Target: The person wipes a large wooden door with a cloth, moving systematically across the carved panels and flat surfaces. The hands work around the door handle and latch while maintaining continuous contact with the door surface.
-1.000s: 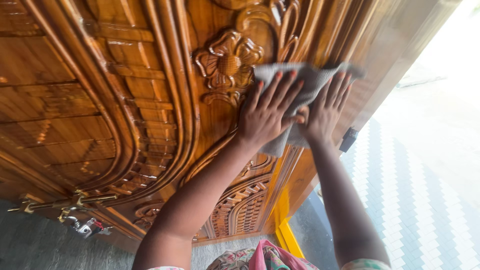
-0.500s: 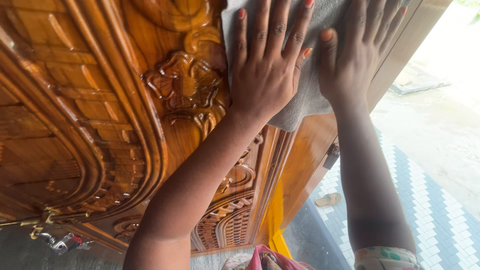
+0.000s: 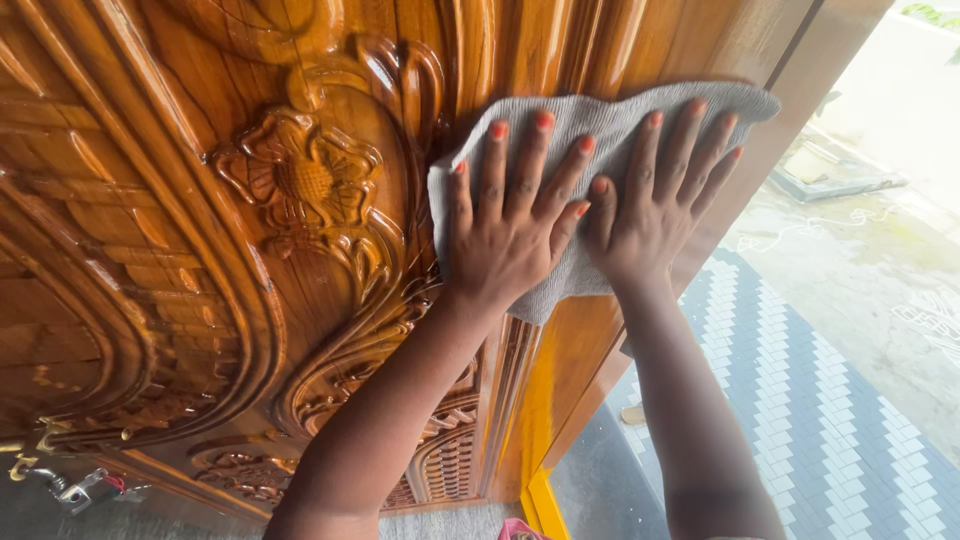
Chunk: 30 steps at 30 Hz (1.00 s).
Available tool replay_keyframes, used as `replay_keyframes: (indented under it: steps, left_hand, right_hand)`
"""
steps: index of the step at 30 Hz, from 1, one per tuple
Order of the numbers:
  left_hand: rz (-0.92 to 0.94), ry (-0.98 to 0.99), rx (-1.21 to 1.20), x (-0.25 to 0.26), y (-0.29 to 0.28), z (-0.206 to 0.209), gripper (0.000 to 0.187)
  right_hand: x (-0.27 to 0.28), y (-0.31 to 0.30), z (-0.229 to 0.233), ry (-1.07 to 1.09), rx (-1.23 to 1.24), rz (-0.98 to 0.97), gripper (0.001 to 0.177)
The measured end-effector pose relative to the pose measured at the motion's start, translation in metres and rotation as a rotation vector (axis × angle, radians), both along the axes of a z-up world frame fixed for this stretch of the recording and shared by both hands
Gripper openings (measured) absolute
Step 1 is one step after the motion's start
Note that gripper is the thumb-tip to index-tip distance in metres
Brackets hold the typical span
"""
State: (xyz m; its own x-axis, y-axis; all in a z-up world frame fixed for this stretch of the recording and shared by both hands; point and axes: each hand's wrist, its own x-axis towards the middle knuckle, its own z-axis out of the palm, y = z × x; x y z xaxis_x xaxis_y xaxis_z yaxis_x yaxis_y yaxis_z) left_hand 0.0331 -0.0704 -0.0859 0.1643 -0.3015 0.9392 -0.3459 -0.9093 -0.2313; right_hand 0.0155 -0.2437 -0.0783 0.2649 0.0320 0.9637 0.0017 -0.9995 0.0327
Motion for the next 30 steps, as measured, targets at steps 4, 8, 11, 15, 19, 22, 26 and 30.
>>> replay_keyframes:
  steps: [4,8,11,15,19,22,26,30]
  left_hand:
    - [0.032,0.017,0.038,0.002,-0.007,-0.046,0.054]
    - [0.155,-0.055,0.055,-0.002,-0.012,-0.103,0.056]
    - [0.139,-0.022,0.052,-0.004,-0.014,-0.151,0.058]
    - [0.066,0.012,0.035,-0.004,-0.014,-0.216,0.06]
    - [-0.042,0.063,0.012,-0.003,-0.018,-0.27,0.063]
    - [-0.068,0.107,0.038,-0.004,-0.017,-0.299,0.063]
    - [-0.125,0.162,0.046,-0.009,-0.012,-0.328,0.06]
    - [-0.142,0.231,0.076,-0.018,-0.005,-0.348,0.058]
  right_hand:
    - [0.001,-0.002,-0.048,0.01,0.004,0.091,0.059]
    - [0.003,-0.006,-0.108,0.058,-0.005,0.091,0.059]
    - [0.004,-0.011,-0.159,0.071,-0.032,0.091,0.059]
    - [0.005,-0.012,-0.223,0.059,-0.04,0.109,0.062]
    - [0.005,-0.013,-0.272,0.042,-0.04,0.134,0.063]
    - [0.005,-0.011,-0.297,0.042,-0.029,0.119,0.064]
    - [0.001,-0.011,-0.319,0.053,-0.06,0.133,0.066]
    - [-0.008,-0.009,-0.332,0.095,-0.103,0.144,0.066]
